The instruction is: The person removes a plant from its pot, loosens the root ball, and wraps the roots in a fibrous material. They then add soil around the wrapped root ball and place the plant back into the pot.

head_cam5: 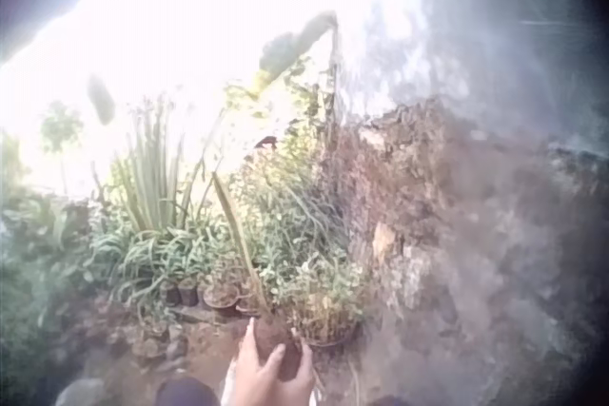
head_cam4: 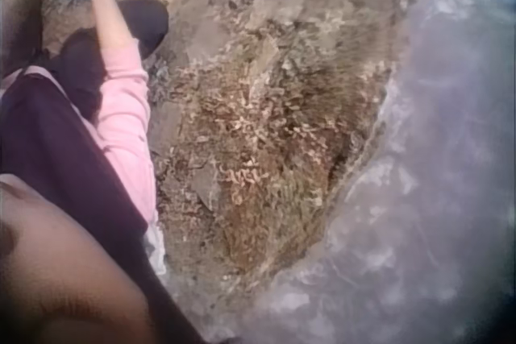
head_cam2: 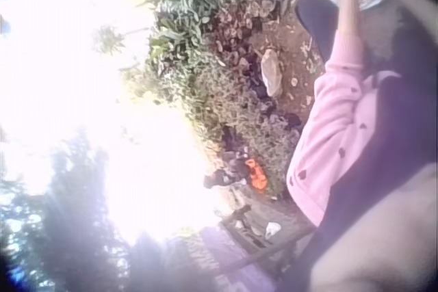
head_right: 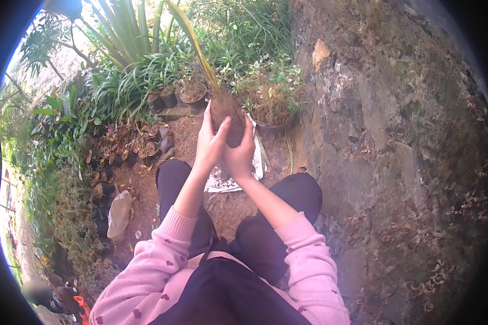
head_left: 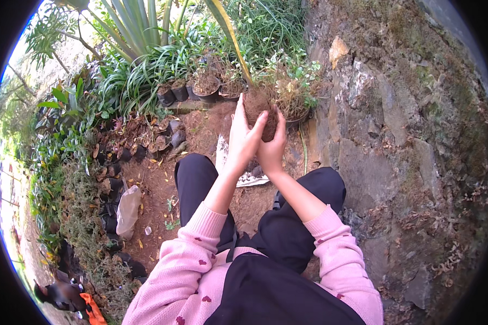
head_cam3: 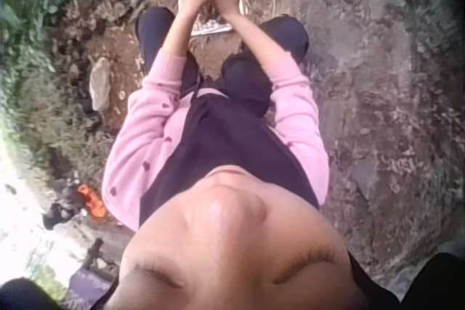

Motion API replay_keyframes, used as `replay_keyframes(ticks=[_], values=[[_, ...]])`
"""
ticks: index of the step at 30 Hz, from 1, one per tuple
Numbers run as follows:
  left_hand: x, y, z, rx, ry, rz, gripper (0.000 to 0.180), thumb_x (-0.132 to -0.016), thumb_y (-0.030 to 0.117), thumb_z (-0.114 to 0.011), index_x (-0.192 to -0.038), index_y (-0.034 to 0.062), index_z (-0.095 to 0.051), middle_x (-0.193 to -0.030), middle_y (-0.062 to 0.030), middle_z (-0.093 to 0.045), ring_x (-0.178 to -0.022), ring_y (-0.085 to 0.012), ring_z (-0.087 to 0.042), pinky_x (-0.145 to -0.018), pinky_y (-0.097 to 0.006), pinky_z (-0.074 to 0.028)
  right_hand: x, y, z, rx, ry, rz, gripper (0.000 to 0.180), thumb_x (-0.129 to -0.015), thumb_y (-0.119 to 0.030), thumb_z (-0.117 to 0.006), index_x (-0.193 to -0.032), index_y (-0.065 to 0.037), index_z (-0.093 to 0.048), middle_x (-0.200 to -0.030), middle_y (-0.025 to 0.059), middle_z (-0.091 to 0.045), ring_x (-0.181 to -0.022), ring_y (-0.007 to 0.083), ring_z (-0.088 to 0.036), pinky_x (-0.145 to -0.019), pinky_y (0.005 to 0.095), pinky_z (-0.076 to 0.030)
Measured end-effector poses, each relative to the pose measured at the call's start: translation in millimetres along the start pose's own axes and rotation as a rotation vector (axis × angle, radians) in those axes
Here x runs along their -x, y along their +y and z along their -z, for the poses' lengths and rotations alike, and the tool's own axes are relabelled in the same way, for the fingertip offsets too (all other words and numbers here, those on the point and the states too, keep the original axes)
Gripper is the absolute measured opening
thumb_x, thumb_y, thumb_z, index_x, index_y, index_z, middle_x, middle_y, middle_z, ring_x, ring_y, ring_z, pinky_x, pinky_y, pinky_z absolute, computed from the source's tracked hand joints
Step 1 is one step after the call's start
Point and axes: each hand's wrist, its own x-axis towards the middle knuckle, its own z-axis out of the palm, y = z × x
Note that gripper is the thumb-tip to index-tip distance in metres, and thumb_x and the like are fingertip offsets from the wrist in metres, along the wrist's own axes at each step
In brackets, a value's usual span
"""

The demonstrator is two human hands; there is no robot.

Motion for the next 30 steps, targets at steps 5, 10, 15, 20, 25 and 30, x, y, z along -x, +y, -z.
replay_keyframes(ticks=[5, 10, 15, 20, 25, 30], values=[[-21, 4, 6, 0.313, -0.079, 0.216, 0.048, -0.085, 0.019, -0.066, -0.125, -0.0016, -0.05, -0.107, -0.0108, -0.064, -0.094, -0.0138, -0.06, -0.084, -0.028, -0.048, -7, 4, 8, -0.201, -0.1, -0.012, 0.077, -0.078, -0.027, -0.073, -0.137, 0.0, -0.032, -0.124, 0.0159, -0.051, -0.113, 0.0236, -0.052, -0.096, 0.0352, -0.042], [-35, -9, 25, 0.483, -0.199, 0.324, 0.038, -0.083, 0.019, -0.068, -0.113, -0.0018, -0.057, -0.103, -0.0091, -0.064, -0.089, -0.0141, -0.061, -0.082, -0.029, -0.049, -17, 12, 8, -0.279, -0.26, -0.01, 0.086, -0.077, -0.034, -0.074, -0.14, -0.002, -0.025, -0.132, 0.0167, -0.041, -0.12, 0.0225, -0.046, -0.099, 0.0355, -0.039], [-34, -7, 27, 0.486, -0.19, 0.401, 0.043, -0.088, 0.03, -0.062, -0.117, -0.0014, -0.053, -0.106, -0.0087, -0.062, -0.092, -0.0146, -0.06, -0.083, -0.028, -0.048, -29, 15, 9, 0.131, -0.212, 0.224, 0.082, -0.078, -0.028, -0.071, -0.141, -0.002, -0.026, -0.133, 0.0155, -0.044, -0.121, 0.0233, -0.046, -0.101, 0.0342, -0.037], [-41, -17, 34, 0.276, -0.302, 0.411, 0.055, -0.092, 0.045, -0.051, -0.123, -0.0008, -0.048, -0.119, -0.0134, -0.053, -0.107, -0.0185, -0.052, -0.094, -0.032, -0.04, -27, 19, 9, -0.414, -0.454, -0.234, 0.075, -0.076, -0.028, -0.071, -0.137, 0.0, -0.037, -0.137, 0.0182, -0.041, -0.129, 0.0263, -0.037, -0.106, 0.0365, -0.031], [-35, -7, 18, 0.394, -0.122, 0.481, 0.056, -0.094, 0.045, -0.048, -0.129, 0.0018, -0.042, -0.131, -0.0158, -0.042, -0.118, -0.0254, -0.044, -0.1, -0.035, -0.035, -35, 46, 12, -0.27, -0.452, -0.127, 0.066, -0.078, -0.025, -0.071, -0.131, 0.002, -0.042, -0.127, 0.0122, -0.049, -0.121, 0.021, -0.044, -0.104, 0.0335, -0.032], [-33, -35, 22, 0.529, -0.158, 0.363, 0.049, -0.097, 0.044, -0.039, -0.122, 0.0018, -0.048, -0.117, -0.0124, -0.057, -0.108, -0.0226, -0.054, -0.094, -0.035, -0.041, -32, 32, 12, -0.446, -0.586, -0.278, 0.078, -0.078, -0.026, -0.072, -0.138, -0.001, -0.03, -0.132, 0.0121, -0.044, -0.124, 0.0209, -0.04, -0.105, 0.035, -0.03]])
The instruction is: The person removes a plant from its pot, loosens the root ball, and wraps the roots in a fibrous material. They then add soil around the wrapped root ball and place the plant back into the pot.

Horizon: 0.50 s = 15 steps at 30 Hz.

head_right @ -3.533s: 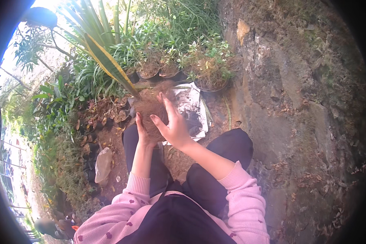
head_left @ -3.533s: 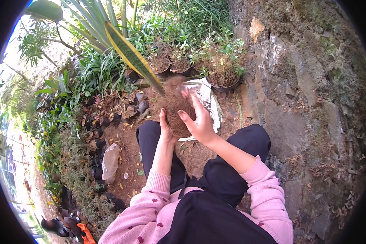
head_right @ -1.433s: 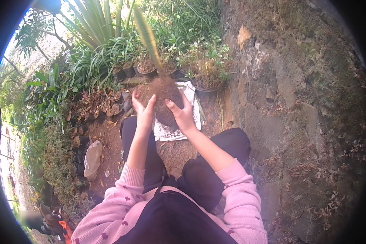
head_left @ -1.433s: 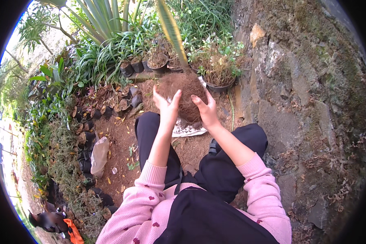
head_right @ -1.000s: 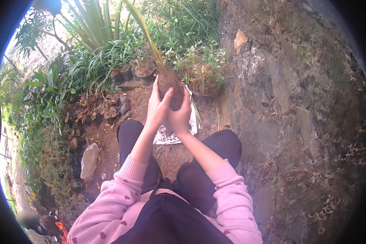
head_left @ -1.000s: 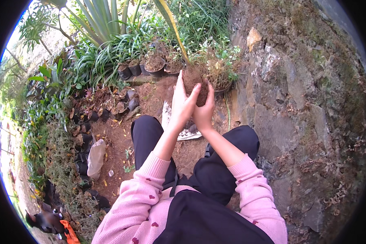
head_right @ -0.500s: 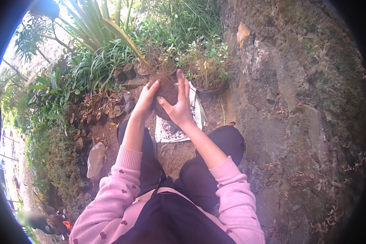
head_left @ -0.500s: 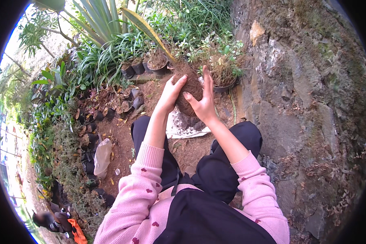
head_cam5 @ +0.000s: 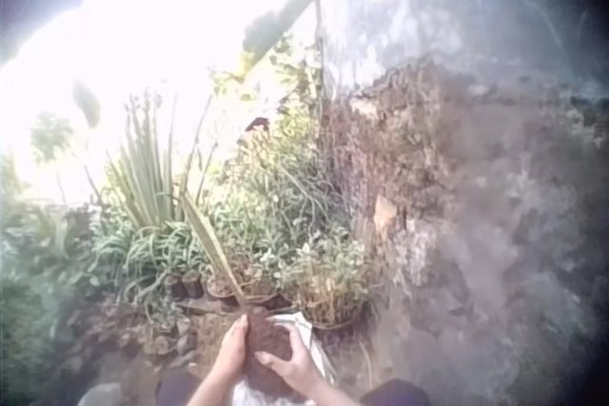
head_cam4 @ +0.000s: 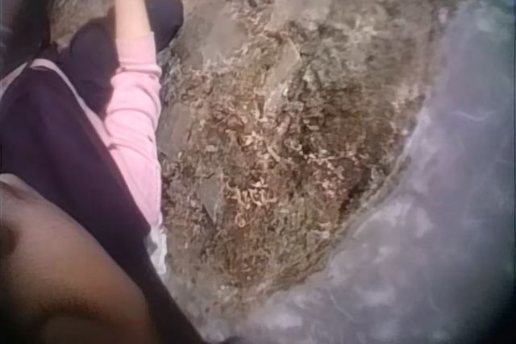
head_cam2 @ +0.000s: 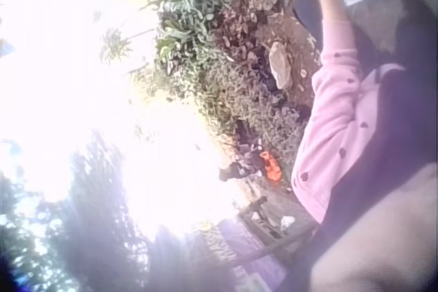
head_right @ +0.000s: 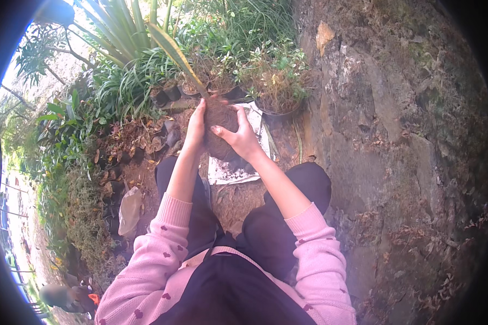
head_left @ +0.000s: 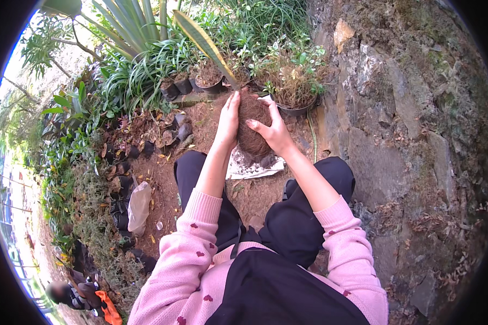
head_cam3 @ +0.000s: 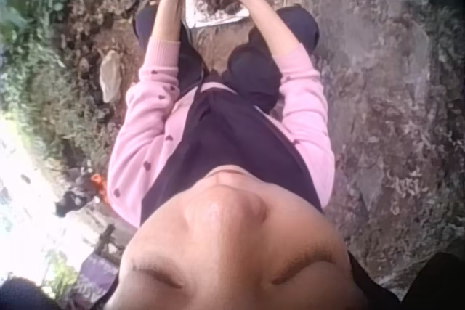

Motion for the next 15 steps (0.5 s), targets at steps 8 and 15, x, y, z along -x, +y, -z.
replay_keyframes(ticks=[8, 15], values=[[1, 27, -18, -0.024, 0.022, 0.157, 0.045, -0.1, 0.034, -0.037, -0.129, 0.0014, -0.047, -0.113, -0.0123, -0.06, -0.1, -0.0191, -0.059, -0.088, -0.032, -0.046, 4, 2, -1, 0.043, 0.137, 0.138, 0.068, -0.08, -0.022, -0.069, -0.135, 0.0, -0.035, -0.128, 0.0119, -0.049, -0.116, 0.0173, -0.048, -0.102, 0.0327, -0.035], [-6, 31, -14, 0.077, 0.189, 0.119, 0.045, -0.093, 0.017, -0.048, -0.136, 0.0086, -0.038, -0.126, -0.0103, -0.049, -0.111, -0.0186, -0.05, -0.091, -0.032, -0.043, -1, -4, 7, -0.411, 0.218, -0.088, 0.052, -0.085, -0.015, -0.063, -0.128, 0.005, -0.042, -0.107, 0.0076, -0.062, -0.102, 0.0141, -0.058, -0.093, 0.0275, -0.044]])
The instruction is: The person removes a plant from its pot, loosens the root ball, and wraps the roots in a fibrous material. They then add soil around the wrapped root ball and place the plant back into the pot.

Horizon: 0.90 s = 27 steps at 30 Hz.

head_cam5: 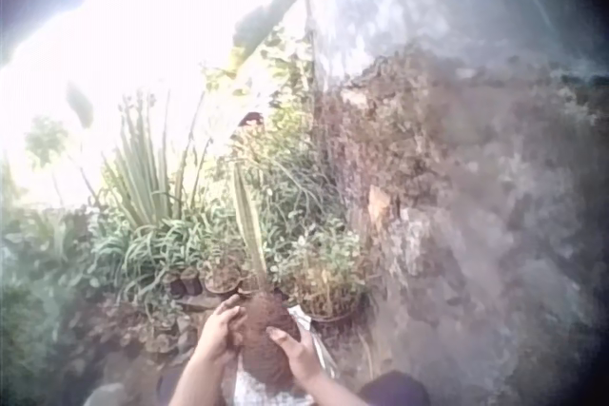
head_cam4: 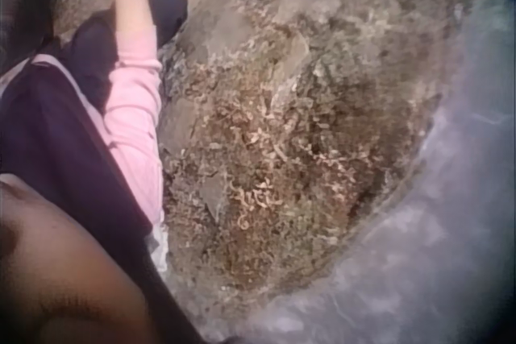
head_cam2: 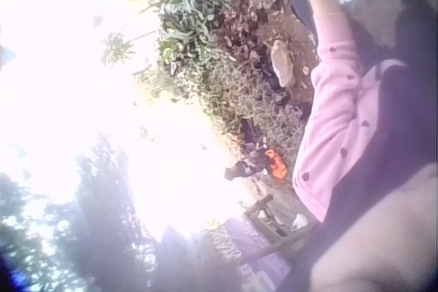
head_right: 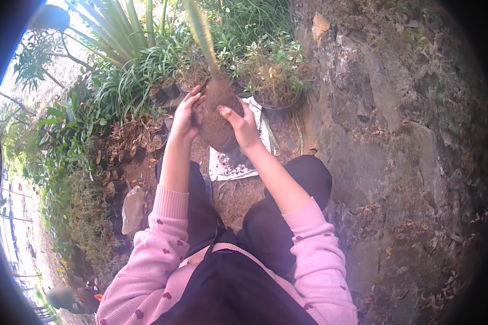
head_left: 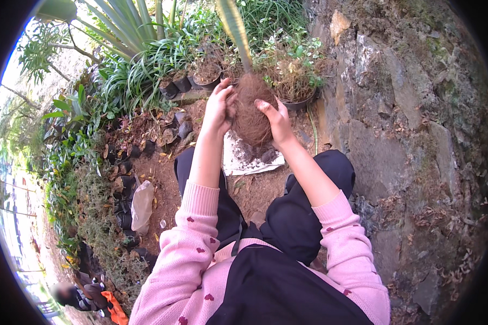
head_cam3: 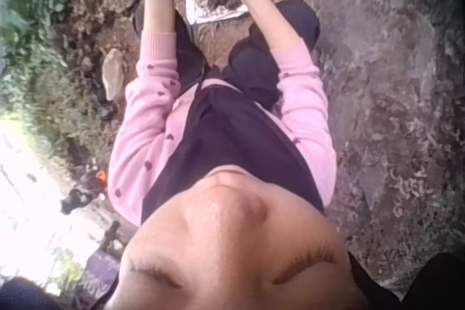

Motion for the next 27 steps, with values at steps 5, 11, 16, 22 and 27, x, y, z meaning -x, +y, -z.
replay_keyframes(ticks=[5, 11, 16, 22, 27], values=[[36, -26, 9, -0.379, 0.205, -0.517, 0.042, -0.093, 0.021, -0.046, -0.131, 0.0052, -0.045, -0.135, -0.011, -0.042, -0.127, -0.0216, -0.038, -0.106, -0.037, -0.029, -3, -4, -11, 0.0, 0.281, 0.226, 0.047, -0.085, -0.012, -0.062, -0.124, 0.007, -0.045, -0.106, 0.0113, -0.061, -0.099, 0.015, -0.059, -0.09, 0.0269, -0.046], [58, -57, -10, -0.513, 0.002, -0.406, 0.06, -0.093, 0.025, -0.047, -0.143, -0.0006, -0.025, -0.149, -0.0191, -0.023, -0.139, -0.0276, -0.022, -0.112, -0.035, -0.018, -4, 2, -14, 0.129, 0.243, 0.315, 0.046, -0.085, -0.015, -0.063, -0.123, 0.003, -0.044, -0.11, 0.011, -0.058, -0.1, 0.0145, -0.056, -0.089, 0.0273, -0.044], [36, -42, -4, -0.137, -0.001, -0.195, 0.066, -0.09, 0.033, -0.056, -0.14, -0.0009, -0.03, -0.138, -0.0156, -0.042, -0.125, -0.0219, -0.043, -0.104, -0.033, -0.033, -1, 10, -19, 0.064, 0.133, 0.24, 0.049, -0.085, -0.022, -0.064, -0.123, 0.0, -0.043, -0.113, 0.0104, -0.055, -0.102, 0.0145, -0.054, -0.089, 0.0282, -0.043], [25, -27, 20, 0.036, -0.088, 0.086, 0.042, -0.088, 0.034, -0.06, -0.115, 0.0017, -0.055, -0.106, -0.0094, -0.063, -0.093, -0.0172, -0.061, -0.083, -0.031, -0.049, 3, 23, -19, 0.236, -0.068, 0.149, 0.043, -0.088, -0.019, -0.061, -0.122, 0.002, -0.047, -0.109, 0.0067, -0.06, -0.096, 0.0125, -0.057, -0.087, 0.0271, -0.045], [31, -31, 36, 0.105, -0.132, 0.094, 0.038, -0.088, 0.032, -0.06, -0.111, 0.0015, -0.058, -0.103, -0.009, -0.064, -0.09, -0.0169, -0.062, -0.08, -0.032, -0.05, 13, 18, -18, 1.08, 0.014, 0.505, 0.056, -0.087, -0.035, -0.063, -0.124, 0.004, -0.046, -0.117, 0.0107, -0.055, -0.108, 0.0175, -0.052, -0.096, 0.0301, -0.039]])
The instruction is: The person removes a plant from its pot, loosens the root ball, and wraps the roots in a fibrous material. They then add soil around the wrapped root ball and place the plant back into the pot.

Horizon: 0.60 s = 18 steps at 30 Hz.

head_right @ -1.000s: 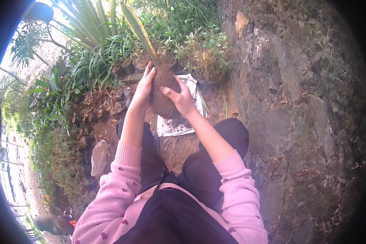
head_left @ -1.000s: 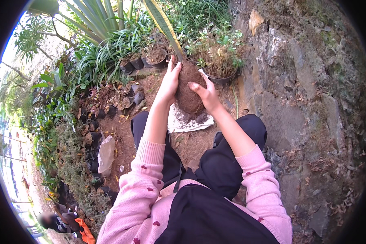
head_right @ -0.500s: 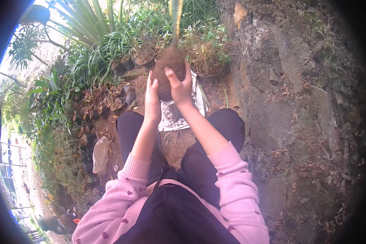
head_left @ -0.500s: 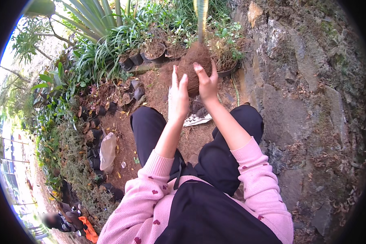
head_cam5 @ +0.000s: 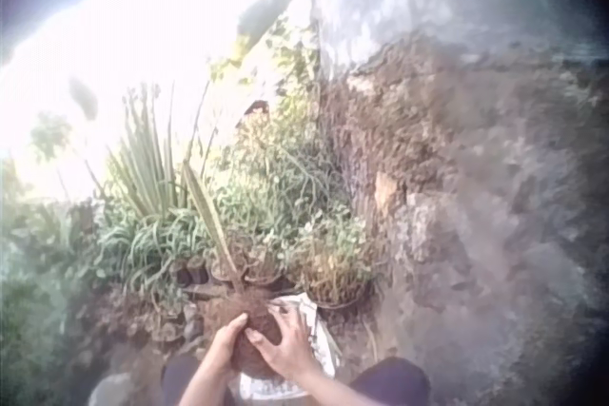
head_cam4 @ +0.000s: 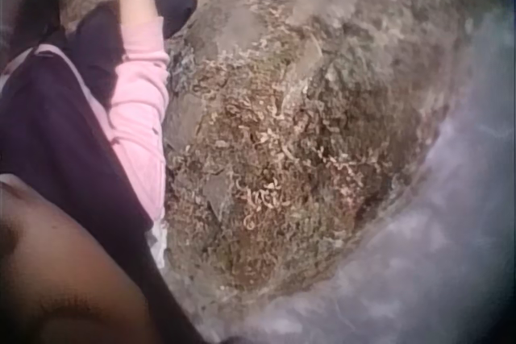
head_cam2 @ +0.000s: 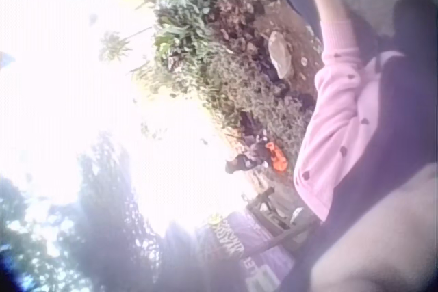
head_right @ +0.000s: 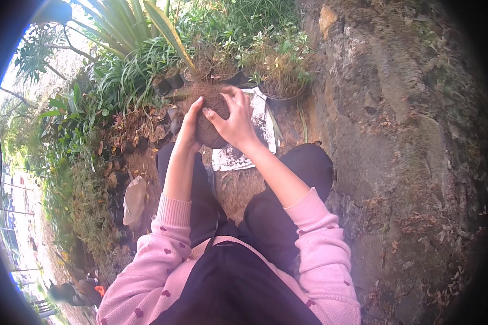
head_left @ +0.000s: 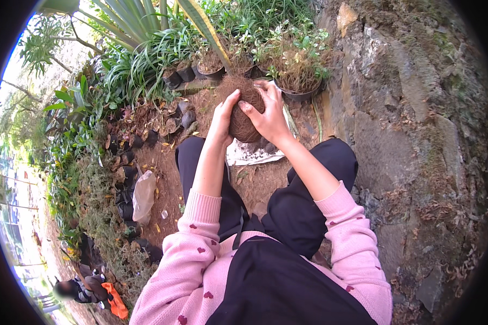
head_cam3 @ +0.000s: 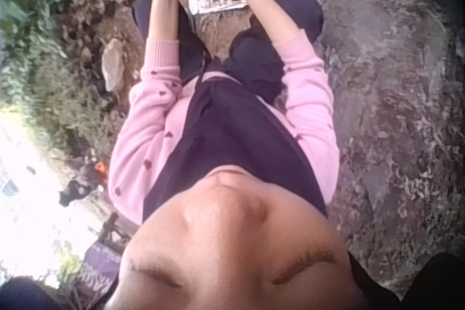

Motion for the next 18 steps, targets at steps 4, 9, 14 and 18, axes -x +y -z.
replay_keyframes(ticks=[4, 9, 14, 18], values=[[-1, -10, 4, 0.064, 0.013, -0.025, 0.038, -0.088, 0.031, -0.059, -0.111, 0.001, -0.058, -0.103, -0.0096, -0.064, -0.091, -0.0172, -0.062, -0.081, -0.032, -0.05, 0, 8, -2, -0.243, -0.147, -0.159, 0.064, -0.085, -0.042, -0.061, -0.125, 0.005, -0.046, -0.125, 0.0154, -0.047, -0.119, 0.0232, -0.045, -0.102, 0.034, -0.032], [8, -16, 16, 0.2, 0.12, -0.12, 0.041, -0.086, 0.029, -0.061, -0.114, -0.0003, -0.055, -0.106, -0.0111, -0.063, -0.094, -0.0201, -0.062, -0.084, -0.032, -0.05, -9, -12, 12, -0.256, 0.157, -0.017, 0.047, -0.087, -0.031, -0.061, -0.121, 0.0, -0.05, -0.115, 0.0113, -0.056, -0.106, 0.0201, -0.053, -0.093, 0.0333, -0.04], [15, -19, 5, 0.064, 0.322, -0.274, 0.04, -0.084, 0.021, -0.066, -0.113, -0.0036, -0.055, -0.107, -0.0115, -0.062, -0.094, -0.0193, -0.062, -0.084, -0.032, -0.05, 7, -22, 10, -0.228, 0.112, 0.037, 0.039, -0.09, -0.03, -0.057, -0.118, -0.002, -0.055, -0.112, 0.0135, -0.059, -0.107, 0.0244, -0.056, -0.091, 0.0345, -0.042], [21, -16, 5, 0.025, 0.318, -0.261, 0.037, -0.083, 0.016, -0.067, -0.113, -0.0023, -0.057, -0.109, -0.0106, -0.062, -0.096, -0.0187, -0.061, -0.084, -0.031, -0.049, 14, -14, -12, -0.25, -0.118, 0.052, 0.071, -0.089, -0.046, -0.054, -0.134, 0.006, -0.036, -0.132, 0.026, -0.044, -0.126, 0.0375, -0.042, -0.103, 0.0405, -0.034]])
